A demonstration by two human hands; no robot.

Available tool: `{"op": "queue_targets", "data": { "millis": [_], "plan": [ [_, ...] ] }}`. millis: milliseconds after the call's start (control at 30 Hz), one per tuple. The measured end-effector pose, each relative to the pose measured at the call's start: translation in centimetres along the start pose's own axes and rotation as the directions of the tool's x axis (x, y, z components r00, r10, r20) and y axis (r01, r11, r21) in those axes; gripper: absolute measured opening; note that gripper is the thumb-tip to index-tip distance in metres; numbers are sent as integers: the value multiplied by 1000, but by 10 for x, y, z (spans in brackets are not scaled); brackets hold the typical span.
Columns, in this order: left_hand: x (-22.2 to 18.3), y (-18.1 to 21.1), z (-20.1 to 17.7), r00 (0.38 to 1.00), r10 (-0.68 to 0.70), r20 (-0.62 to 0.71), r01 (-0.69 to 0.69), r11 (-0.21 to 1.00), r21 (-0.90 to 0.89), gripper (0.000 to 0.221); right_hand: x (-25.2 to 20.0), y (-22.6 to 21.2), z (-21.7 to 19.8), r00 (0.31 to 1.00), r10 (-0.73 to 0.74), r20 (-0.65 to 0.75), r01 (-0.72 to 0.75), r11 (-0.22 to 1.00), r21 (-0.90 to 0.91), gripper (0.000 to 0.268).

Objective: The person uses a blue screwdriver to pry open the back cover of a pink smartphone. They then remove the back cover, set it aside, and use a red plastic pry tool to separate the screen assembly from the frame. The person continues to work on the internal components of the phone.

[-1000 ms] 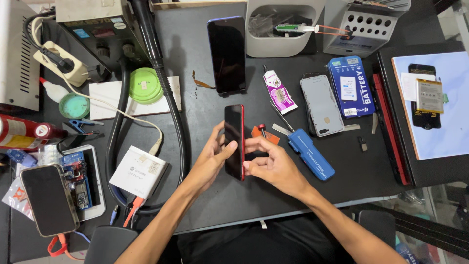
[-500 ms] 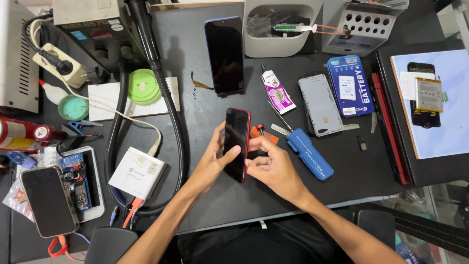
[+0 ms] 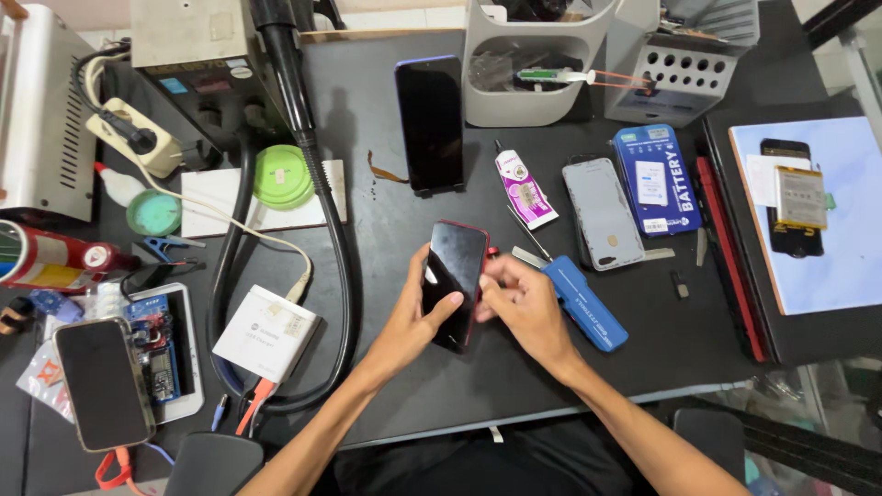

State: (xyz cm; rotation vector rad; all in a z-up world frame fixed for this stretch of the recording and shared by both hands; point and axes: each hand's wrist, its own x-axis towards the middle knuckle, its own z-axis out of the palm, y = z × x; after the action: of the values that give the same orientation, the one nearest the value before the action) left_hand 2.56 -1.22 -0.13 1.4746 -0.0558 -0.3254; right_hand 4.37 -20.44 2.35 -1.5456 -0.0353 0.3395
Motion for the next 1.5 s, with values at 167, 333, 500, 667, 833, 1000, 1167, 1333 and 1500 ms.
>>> {"op": "queue_targets", "data": {
  "millis": [167, 333, 500, 667, 833, 1000, 1167, 1333, 1500],
  "plan": [
    [0, 11, 6, 1000, 21, 10, -22, 995, 94, 80, 6, -29, -11, 996, -90, 18, 87, 988, 124, 38],
    [3, 29, 13, 996, 15, -88, 17, 937, 350, 96, 3, -21, -21, 996, -62, -66, 68, 994, 80, 30],
    [3, 44, 18, 997, 55, -46, -33, 922, 386, 87, 5, -9, -33, 993, -76, -88, 77, 997, 1, 30],
    [6, 41, 17, 993, 107, -51, -78, 917, 391, 87, 6, -14, -36, 1000, 1, -1, -1, 973, 230, 36],
    [7, 39, 19, 995, -37, -95, 68, 933, 353, 86, 4, -11, -37, 996, -67, 51, 50, 959, 278, 41],
    [8, 39, 26, 993, 8, -117, 32, 939, 343, 81, 6, -8, -37, 999, -49, 15, 43, 962, 270, 43],
    [7, 38, 27, 990, 70, -125, -26, 946, 323, 77, 7, -6, -35, 999, -16, -31, 23, 971, 237, 42],
    [6, 38, 26, 992, 13, -123, 23, 958, 287, 79, 9, -4, -36, 1000, -8, -12, 11, 965, 260, 42],
    [5, 38, 23, 993, -19, -117, 50, 961, 272, 79, 8, -6, -36, 1000, 3, 1, -3, 975, 224, 44]
  ]
}}
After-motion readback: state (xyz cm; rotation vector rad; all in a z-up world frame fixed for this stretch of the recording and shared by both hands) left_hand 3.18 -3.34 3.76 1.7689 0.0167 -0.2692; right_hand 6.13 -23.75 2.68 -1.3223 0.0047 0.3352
